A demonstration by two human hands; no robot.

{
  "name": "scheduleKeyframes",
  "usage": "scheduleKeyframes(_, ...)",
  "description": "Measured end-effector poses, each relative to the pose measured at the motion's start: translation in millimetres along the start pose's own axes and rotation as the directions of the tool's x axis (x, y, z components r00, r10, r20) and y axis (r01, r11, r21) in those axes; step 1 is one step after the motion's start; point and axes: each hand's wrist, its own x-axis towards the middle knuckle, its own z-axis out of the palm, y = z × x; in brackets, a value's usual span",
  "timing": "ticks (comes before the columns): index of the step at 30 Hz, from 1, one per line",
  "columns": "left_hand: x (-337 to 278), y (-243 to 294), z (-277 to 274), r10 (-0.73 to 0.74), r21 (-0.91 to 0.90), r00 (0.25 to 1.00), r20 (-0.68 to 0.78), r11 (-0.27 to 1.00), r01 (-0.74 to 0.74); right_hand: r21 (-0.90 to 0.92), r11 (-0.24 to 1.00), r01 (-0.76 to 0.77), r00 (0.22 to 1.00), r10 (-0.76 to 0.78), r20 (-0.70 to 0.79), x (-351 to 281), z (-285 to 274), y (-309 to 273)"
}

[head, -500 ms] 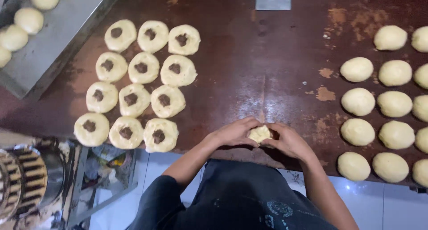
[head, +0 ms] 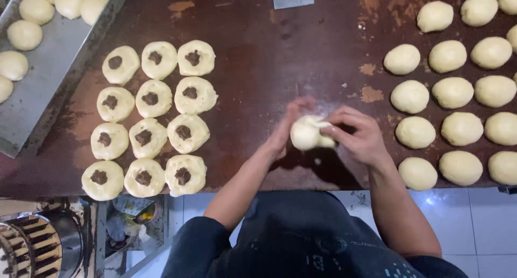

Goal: Folding pieces of dough around a chocolate filling to prepare buns for baking.

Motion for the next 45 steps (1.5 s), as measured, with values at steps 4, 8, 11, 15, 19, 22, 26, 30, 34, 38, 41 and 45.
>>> scheduleKeyframes(4, 3.1, -107.2, -55.3, -0.447, -0.444, 0.881, 0.155, 0.765, 0.466, -0.289, 0.952, 0.100, 0.995, -0.103, 0.006, 15.5, 23.1, -17.3)
scheduleKeyframes(8, -7.5, -65.2, -22.1, -0.492, -0.532, 0.871, 0.017, 0.733, 0.424, -0.623, 0.760, 0.186, 0.966, -0.258, -0.026, 6.1, 48.5, 4.7)
scheduleKeyframes(11, -16.2, -66.2, -27.1, -0.473, -0.600, 0.881, -0.020, 0.711, 0.368, -0.662, 0.727, 0.181, 0.938, -0.331, -0.107, 5.0, 49.1, -2.7)
scheduleKeyframes(15, -17.2, -62.1, -36.8, -0.374, -0.502, 0.927, 0.015, 0.799, 0.331, -0.432, 0.902, -0.008, 0.980, -0.078, -0.182, 9.4, 41.7, -22.6)
scheduleKeyframes(19, -10.4, -19.0, -9.7, -0.254, -0.287, 0.967, -0.028, 0.929, 0.235, -0.330, 0.944, -0.014, 0.994, -0.022, -0.107, 4.2, 44.3, 6.4)
scheduleKeyframes(22, -6.4, -27.9, -14.3, -0.368, -0.315, 0.922, -0.121, 0.895, 0.316, -0.199, 0.980, -0.024, 0.980, -0.017, -0.201, 2.9, 48.7, 20.7)
scheduleKeyframes(26, -12.4, -88.1, -44.9, -0.415, -0.545, 0.908, -0.058, 0.775, 0.320, -0.219, 0.976, 0.010, 0.991, -0.039, -0.128, 17.1, 57.8, 17.5)
scheduleKeyframes(30, -13.0, -84.4, -31.0, -0.360, -0.641, 0.892, -0.273, 0.760, 0.110, -0.591, 0.802, 0.086, 0.989, -0.142, -0.049, 16.5, 83.9, 23.8)
scheduleKeyframes(34, -16.8, -69.9, -20.7, -0.371, -0.625, 0.818, -0.439, 0.780, 0.019, -0.700, 0.706, 0.110, 0.978, -0.202, -0.050, 16.2, 91.6, 23.0)
scheduleKeyframes(38, -14.7, -66.8, -32.4, -0.317, -0.562, 0.830, -0.459, 0.827, 0.005, -0.673, 0.730, 0.119, 0.968, -0.236, -0.085, 31.5, 81.8, -19.5)
scheduleKeyframes(41, -16.4, -72.7, -37.1, -0.246, -0.420, 0.871, -0.425, 0.906, 0.051, -0.658, 0.753, 0.001, 0.998, -0.043, -0.048, 28.1, 77.1, -11.3)
scheduleKeyframes(45, -20.9, -27.5, -37.8, -0.219, -0.243, 0.937, -0.271, 0.958, 0.154, -0.512, 0.859, -0.022, 0.998, -0.014, -0.065, 23.7, 69.6, 5.0)
